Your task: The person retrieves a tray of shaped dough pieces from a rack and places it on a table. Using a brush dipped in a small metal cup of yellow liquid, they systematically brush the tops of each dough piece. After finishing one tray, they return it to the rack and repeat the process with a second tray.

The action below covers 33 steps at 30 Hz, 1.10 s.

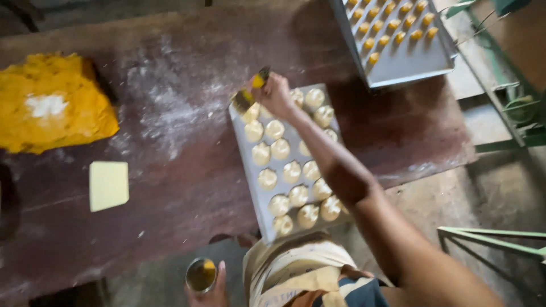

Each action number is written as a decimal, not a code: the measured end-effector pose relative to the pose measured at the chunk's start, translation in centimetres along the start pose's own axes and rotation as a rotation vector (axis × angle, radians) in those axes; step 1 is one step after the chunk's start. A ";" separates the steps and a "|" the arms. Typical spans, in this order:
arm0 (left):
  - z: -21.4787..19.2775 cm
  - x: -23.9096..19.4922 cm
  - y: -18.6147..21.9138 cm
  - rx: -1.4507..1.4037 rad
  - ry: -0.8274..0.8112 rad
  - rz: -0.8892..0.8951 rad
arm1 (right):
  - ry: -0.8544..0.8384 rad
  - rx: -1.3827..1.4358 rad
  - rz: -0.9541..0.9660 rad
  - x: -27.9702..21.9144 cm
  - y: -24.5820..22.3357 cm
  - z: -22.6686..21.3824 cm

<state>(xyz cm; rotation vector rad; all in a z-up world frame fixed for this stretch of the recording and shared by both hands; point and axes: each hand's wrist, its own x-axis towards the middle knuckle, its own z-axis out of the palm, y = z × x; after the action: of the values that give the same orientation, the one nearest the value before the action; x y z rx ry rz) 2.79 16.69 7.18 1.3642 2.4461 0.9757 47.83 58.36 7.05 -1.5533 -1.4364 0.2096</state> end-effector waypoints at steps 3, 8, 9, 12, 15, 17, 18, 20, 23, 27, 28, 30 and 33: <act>-2.5 2.3 -2.1 -0.519 -0.091 -0.387 | -0.012 -0.105 -0.221 0.2 5.2 0.8; -6.3 4.4 -4.2 -0.218 -0.098 -0.365 | -0.144 -0.282 -0.038 2.4 -3.8 -5.1; -5.7 3.8 -4.4 -0.210 -0.087 -0.376 | -0.157 -0.272 -0.042 1.6 -4.7 -4.9; -4.2 1.3 -3.6 -0.680 0.037 -0.587 | -0.445 -0.032 -0.080 1.0 -6.7 -4.8; -3.7 -2.1 -1.1 -0.133 -0.011 -0.404 | -0.433 0.046 0.307 2.4 -8.1 -5.0; -1.4 -4.6 0.8 -0.365 0.059 -0.391 | -0.541 0.131 0.227 3.2 -7.9 -6.1; -2.1 -5.3 3.2 -0.354 0.071 -0.394 | -0.551 0.145 0.225 3.7 -4.6 -4.4; -3.2 -6.9 8.2 -0.149 0.039 -0.269 | -0.613 0.016 0.130 4.5 2.1 -1.7; -3.1 -9.9 9.4 -0.089 0.078 -0.255 | -0.463 0.089 -0.013 5.6 -2.4 -6.5; -3.3 -11.7 10.6 -0.044 0.082 -0.383 | -0.469 -0.178 -0.015 3.4 0.3 -3.3; -3.4 -12.0 10.7 -0.035 0.075 -0.363 | -0.431 -0.030 0.029 2.9 -0.8 -3.1; -3.4 -12.0 10.9 -0.020 0.080 -0.340 | -0.390 0.131 0.072 2.7 -3.1 -3.7; -3.3 -11.8 10.7 -0.011 0.111 -0.485 | -0.215 0.093 0.086 2.5 -4.7 -4.8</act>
<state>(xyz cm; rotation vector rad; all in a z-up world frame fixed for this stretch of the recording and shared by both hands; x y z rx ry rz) 15.41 9.54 14.51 0.6675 2.6556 0.9526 48.65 57.16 14.05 -1.5534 -1.5036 0.5009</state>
